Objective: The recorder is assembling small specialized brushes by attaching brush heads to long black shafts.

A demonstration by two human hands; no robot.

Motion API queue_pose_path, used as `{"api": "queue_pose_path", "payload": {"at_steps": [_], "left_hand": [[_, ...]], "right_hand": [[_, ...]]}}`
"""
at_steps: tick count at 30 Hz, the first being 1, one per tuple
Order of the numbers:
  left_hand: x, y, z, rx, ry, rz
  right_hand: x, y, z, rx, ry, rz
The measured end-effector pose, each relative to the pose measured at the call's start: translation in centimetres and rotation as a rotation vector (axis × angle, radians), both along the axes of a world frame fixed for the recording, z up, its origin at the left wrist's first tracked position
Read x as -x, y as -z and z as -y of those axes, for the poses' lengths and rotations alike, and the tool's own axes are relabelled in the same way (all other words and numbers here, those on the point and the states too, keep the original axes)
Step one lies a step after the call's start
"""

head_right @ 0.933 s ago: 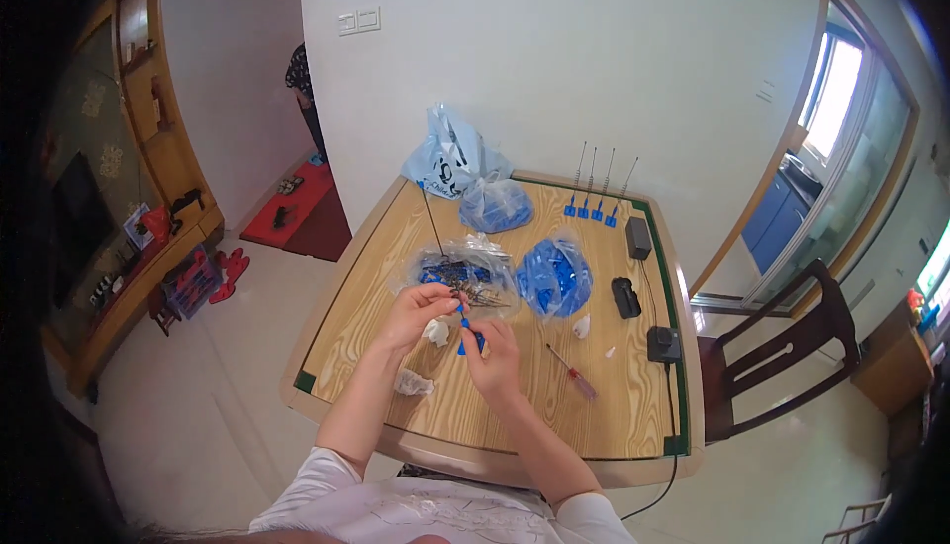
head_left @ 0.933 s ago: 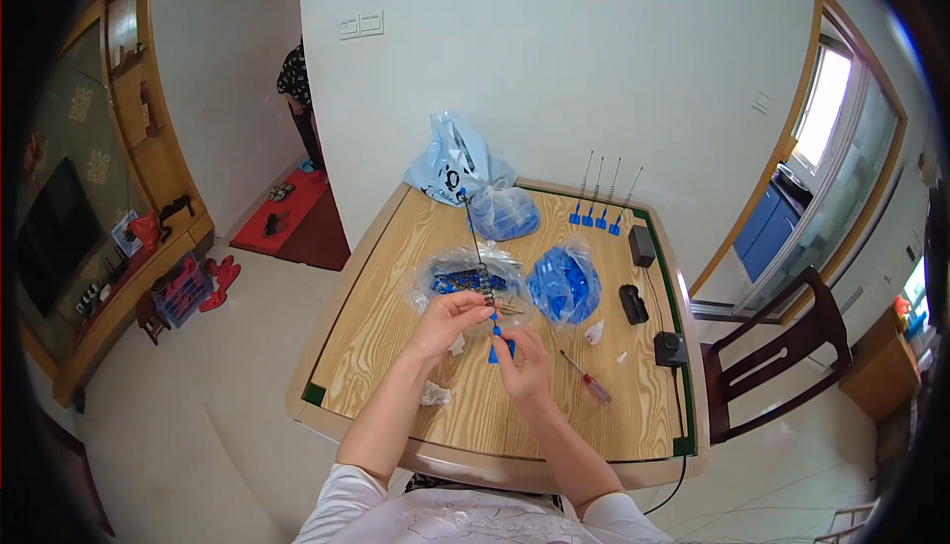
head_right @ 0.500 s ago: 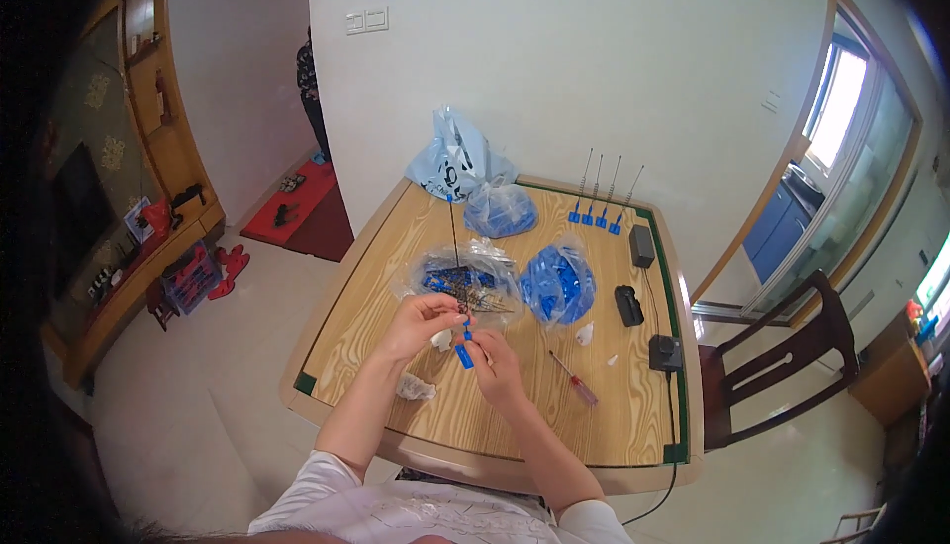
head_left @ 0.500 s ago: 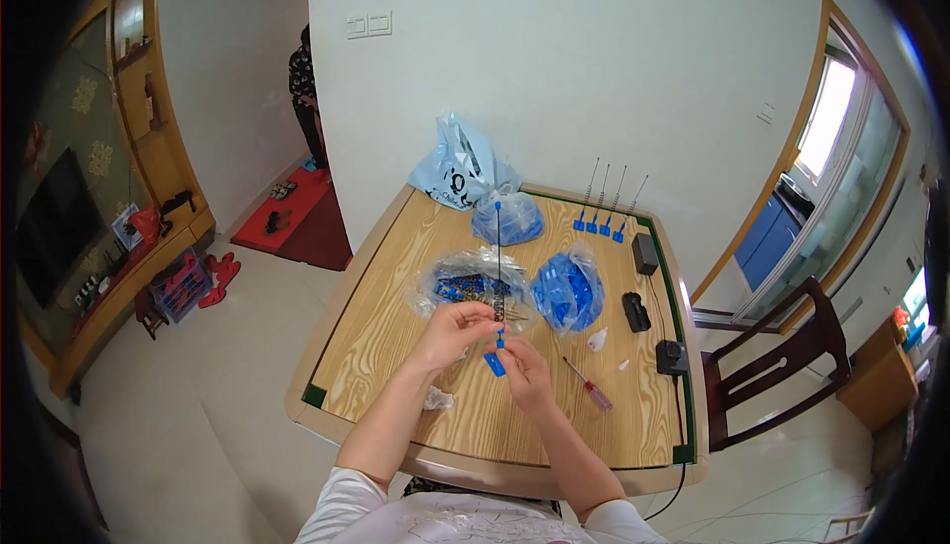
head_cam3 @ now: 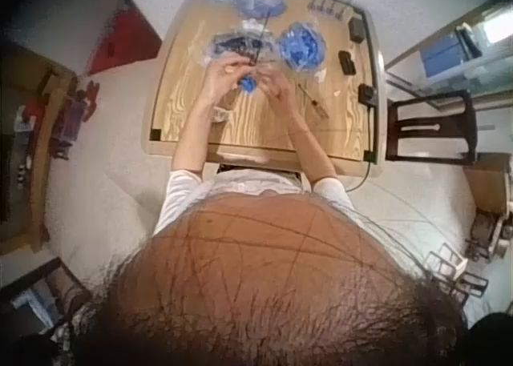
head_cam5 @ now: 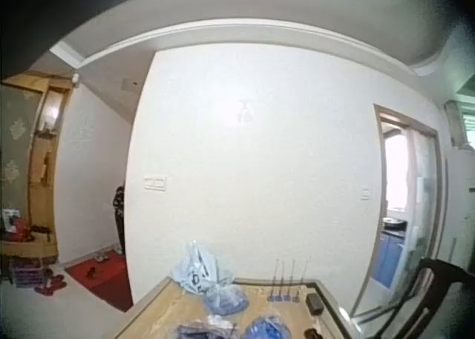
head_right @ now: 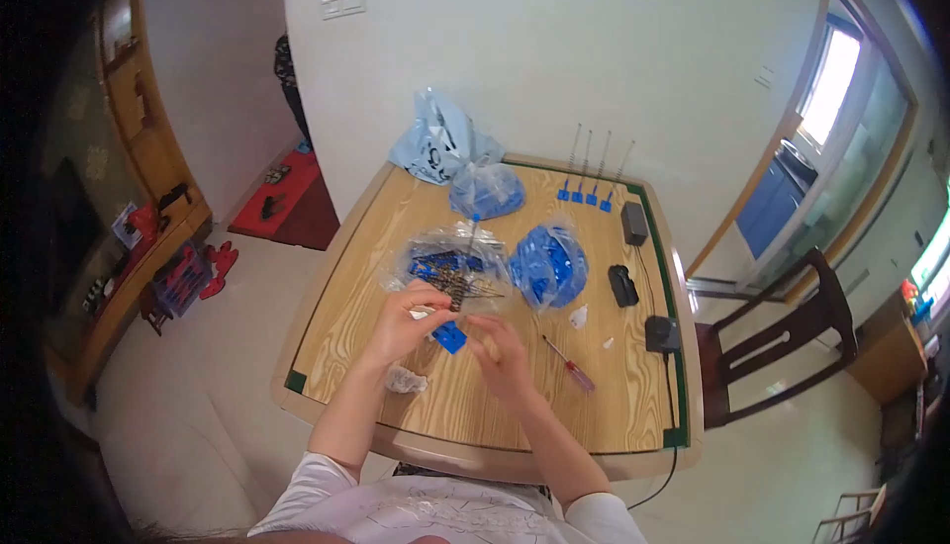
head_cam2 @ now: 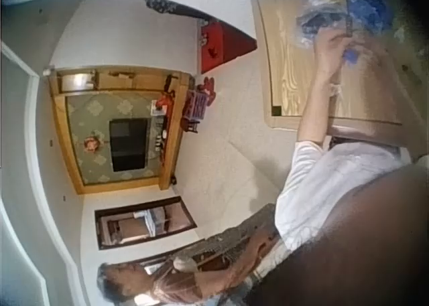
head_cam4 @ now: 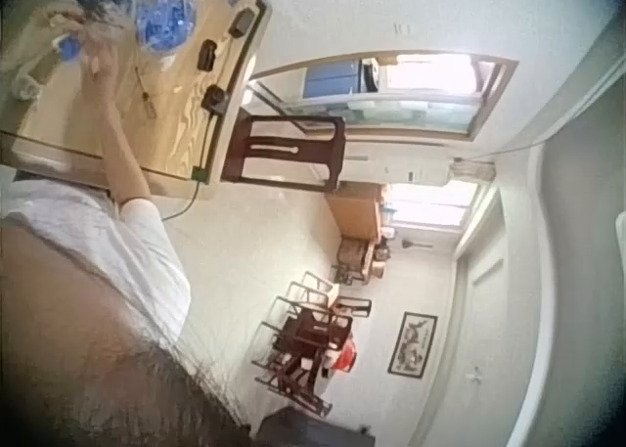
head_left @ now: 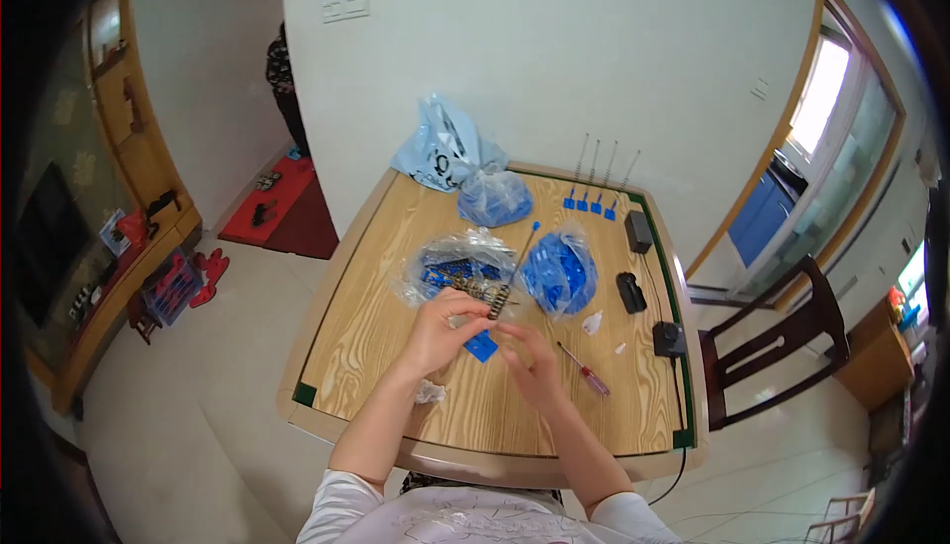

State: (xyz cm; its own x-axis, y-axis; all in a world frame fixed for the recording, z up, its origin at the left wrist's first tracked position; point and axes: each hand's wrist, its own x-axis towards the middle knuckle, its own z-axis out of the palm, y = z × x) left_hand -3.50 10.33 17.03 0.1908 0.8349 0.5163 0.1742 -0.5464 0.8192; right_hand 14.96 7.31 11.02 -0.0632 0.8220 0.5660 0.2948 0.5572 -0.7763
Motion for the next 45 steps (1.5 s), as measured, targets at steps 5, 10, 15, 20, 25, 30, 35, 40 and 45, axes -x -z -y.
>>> {"api": "queue_pose_path", "payload": {"at_steps": [5,10,15,20,25,30,35,40,45], "left_hand": [[0.8,0.6,-0.3,0.067,-0.021,0.069],[0.3,1.4,-1.3,0.198,0.072,0.150],[-0.4,1.3,-1.2,0.219,0.088,0.170],[0.4,1.6,-1.1,0.198,0.105,0.124],[1.1,1.8,-0.8,0.242,0.157,0.172],[0.4,1.5,-0.9,0.250,0.211,0.208],[0.8,1.5,-1.4,0.235,0.203,0.154],[1.3,1.9,-2.1,0.205,0.186,0.089],[1.3,1.4,-2.7,0.170,0.214,0.048]], "right_hand": [[-10.6,5.4,-1.0,0.304,0.454,-0.083],[-14.9,8.1,-5.7,0.212,0.584,0.190],[-16.6,12.7,-9.3,0.213,0.587,0.293],[-16.1,10.5,-8.2,0.281,0.632,0.274],[-9.2,-0.6,-2.2,0.326,0.339,0.115],[-7.2,-4.3,0.8,0.261,0.102,0.143],[-5.9,-6.0,1.5,0.061,-0.025,0.314],[-5.4,-5.4,0.6,0.029,-0.092,0.323],[-5.2,-5.7,-0.6,-0.045,-0.089,0.364]]}}
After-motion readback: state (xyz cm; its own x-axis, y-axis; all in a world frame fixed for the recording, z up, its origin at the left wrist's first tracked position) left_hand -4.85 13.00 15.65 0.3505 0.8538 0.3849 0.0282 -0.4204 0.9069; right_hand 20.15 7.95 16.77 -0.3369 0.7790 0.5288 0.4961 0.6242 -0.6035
